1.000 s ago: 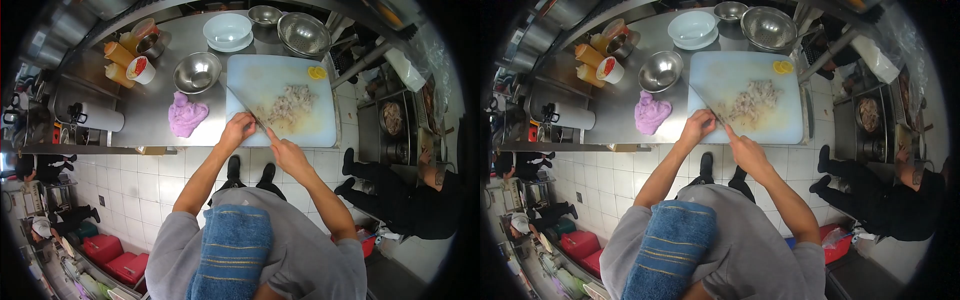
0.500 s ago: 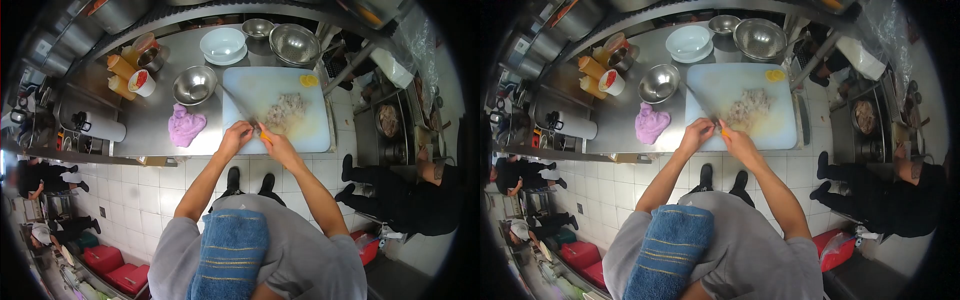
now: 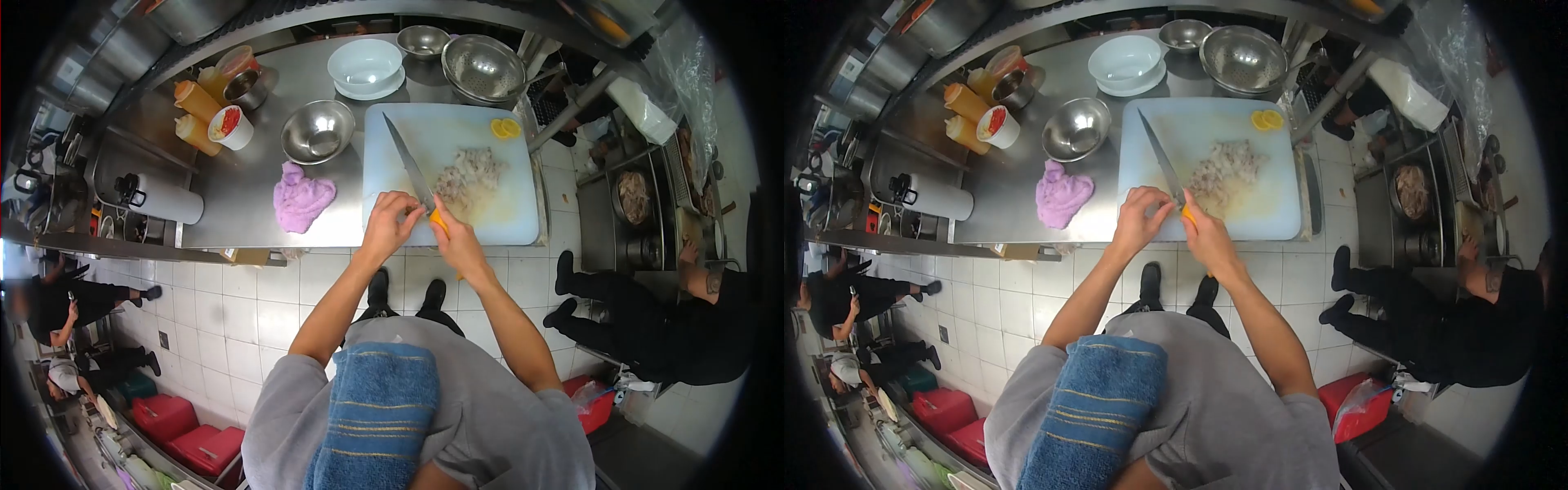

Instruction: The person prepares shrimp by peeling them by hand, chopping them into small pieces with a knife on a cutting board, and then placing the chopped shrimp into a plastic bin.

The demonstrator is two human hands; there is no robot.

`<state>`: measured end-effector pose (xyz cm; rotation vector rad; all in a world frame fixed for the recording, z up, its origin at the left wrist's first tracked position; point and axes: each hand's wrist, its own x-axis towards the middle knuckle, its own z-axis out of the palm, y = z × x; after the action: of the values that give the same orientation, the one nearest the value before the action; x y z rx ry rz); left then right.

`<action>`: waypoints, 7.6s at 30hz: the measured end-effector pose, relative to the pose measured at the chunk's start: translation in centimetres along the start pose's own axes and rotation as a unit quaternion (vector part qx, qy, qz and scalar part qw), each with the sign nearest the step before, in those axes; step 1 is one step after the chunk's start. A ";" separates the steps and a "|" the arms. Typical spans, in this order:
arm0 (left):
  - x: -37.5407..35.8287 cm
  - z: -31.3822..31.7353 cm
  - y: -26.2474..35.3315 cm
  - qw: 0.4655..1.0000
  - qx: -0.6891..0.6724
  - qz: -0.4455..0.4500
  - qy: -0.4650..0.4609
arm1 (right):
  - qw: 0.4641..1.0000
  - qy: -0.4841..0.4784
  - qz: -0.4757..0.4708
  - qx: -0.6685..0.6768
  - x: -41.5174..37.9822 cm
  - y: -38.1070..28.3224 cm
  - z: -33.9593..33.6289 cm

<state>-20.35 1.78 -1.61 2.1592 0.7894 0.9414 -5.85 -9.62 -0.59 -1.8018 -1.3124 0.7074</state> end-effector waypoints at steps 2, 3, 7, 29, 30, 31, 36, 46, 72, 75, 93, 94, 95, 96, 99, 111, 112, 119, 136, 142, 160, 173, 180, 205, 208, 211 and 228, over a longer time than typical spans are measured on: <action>-0.2 0.3 -0.1 1.000 0.010 0.001 0.018 | 0.999 -0.003 0.032 0.028 -0.2 -0.4 0.4; -0.3 0.5 -0.2 1.000 0.015 0.002 0.027 | 0.998 -0.004 0.048 0.042 -0.2 -0.6 0.6; -0.8 0.6 -1.1 0.999 0.039 0.000 0.003 | 0.997 0.017 0.046 0.067 -0.4 0.1 2.0; 0.6 -0.2 -3.4 0.994 0.029 0.086 -0.069 | 0.979 -0.080 0.011 -0.190 -2.7 -3.3 -1.4; 0.6 -0.1 -3.6 0.992 0.034 0.102 -0.061 | 0.976 -0.090 0.013 -0.196 -2.8 -3.3 -1.3; 0.5 0.0 -3.8 0.992 0.032 0.107 -0.061 | 0.975 -0.094 0.020 -0.200 -2.9 -3.4 -1.2; 0.7 0.2 -4.3 0.990 0.023 0.125 -0.059 | 0.973 -0.107 0.038 -0.200 -3.2 -4.1 -1.1; 0.9 0.3 -4.8 0.991 0.015 0.117 -0.067 | 0.983 -0.053 0.023 -0.175 -1.2 -2.5 2.0; -0.6 -5.1 -5.3 0.989 -0.081 -0.037 0.117 | 0.971 -0.052 0.018 -0.233 -2.3 -1.6 4.0; -0.8 -5.2 -5.2 0.995 -0.064 -0.027 0.065 | 0.962 -0.065 0.028 -0.264 -1.9 -2.1 4.1; -0.9 -6.0 -5.3 0.989 -0.085 -0.086 0.088 | 0.982 0.032 -0.042 -0.181 -2.7 -3.8 1.5; -1.2 -6.2 -5.3 0.990 -0.079 -0.087 0.077 | 0.982 -0.007 -0.009 -0.188 -2.8 -2.9 2.3; -1.5 -6.2 -5.2 0.991 -0.076 -0.086 0.066 | 0.979 -0.042 0.026 -0.195 -2.6 -2.6 2.8; -1.0 -6.0 -5.2 0.993 -0.073 -0.076 0.061 | 0.975 -0.071 0.053 -0.206 -1.8 -2.2 2.7; -0.9 -4.9 -4.3 0.994 -0.081 -0.072 -0.011 | 0.979 -0.058 0.018 -0.197 -1.6 -1.7 2.2; -0.1 -1.9 -2.6 0.997 -0.035 -0.016 -0.060 | 0.995 0.005 0.083 -0.062 -0.2 -0.1 -2.0; -0.2 -2.3 -2.6 0.997 -0.047 -0.041 -0.047 | 0.997 0.035 0.045 -0.052 -0.2 0.0 -2.4; 0.4 -1.6 0.4 0.999 0.011 0.036 -0.004 | 0.991 0.131 0.017 0.027 0.1 -0.8 -4.2; 3.0 2.7 3.6 0.997 -0.042 0.038 0.052 | 0.985 0.078 0.112 0.102 -2.5 -1.5 -4.4; 5.5 1.2 5.1 0.992 0.091 0.068 -0.048 | 0.987 0.108 0.022 -0.117 -3.4 -1.6 -3.5; 11.2 4.9 -2.4 0.991 -0.019 -0.037 -0.129 | 0.984 0.078 0.155 -0.029 -14.9 -3.3 -13.6; 10.0 4.5 -2.7 0.955 0.018 0.068 -0.288 | 0.977 0.066 0.202 0.004 -16.1 -2.2 -11.4; 9.9 1.8 -3.0 0.983 -0.019 -0.027 -0.182 | 0.984 0.076 0.161 -0.025 -14.3 -2.4 -12.5; 8.0 3.1 -2.6 0.962 0.049 0.080 -0.258 | 0.981 0.069 0.182 0.007 -15.5 -0.4 -12.8; 8.8 2.3 -2.2 0.979 0.026 0.015 -0.202 | 0.986 0.041 0.162 0.009 -14.6 -1.1 -12.8; 9.8 2.8 -2.8 0.985 0.006 0.027 -0.169 | 0.985 0.052 0.160 0.021 -14.6 -1.7 -13.8; 7.8 1.7 -0.9 0.997 -0.004 -0.003 -0.079 | 0.995 0.079 0.046 0.026 -7.7 2.2 -10.9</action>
<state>-14.85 7.43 -0.12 2.1925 0.7138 0.7575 1.60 -20.16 3.34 -1.8463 -1.1034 0.6285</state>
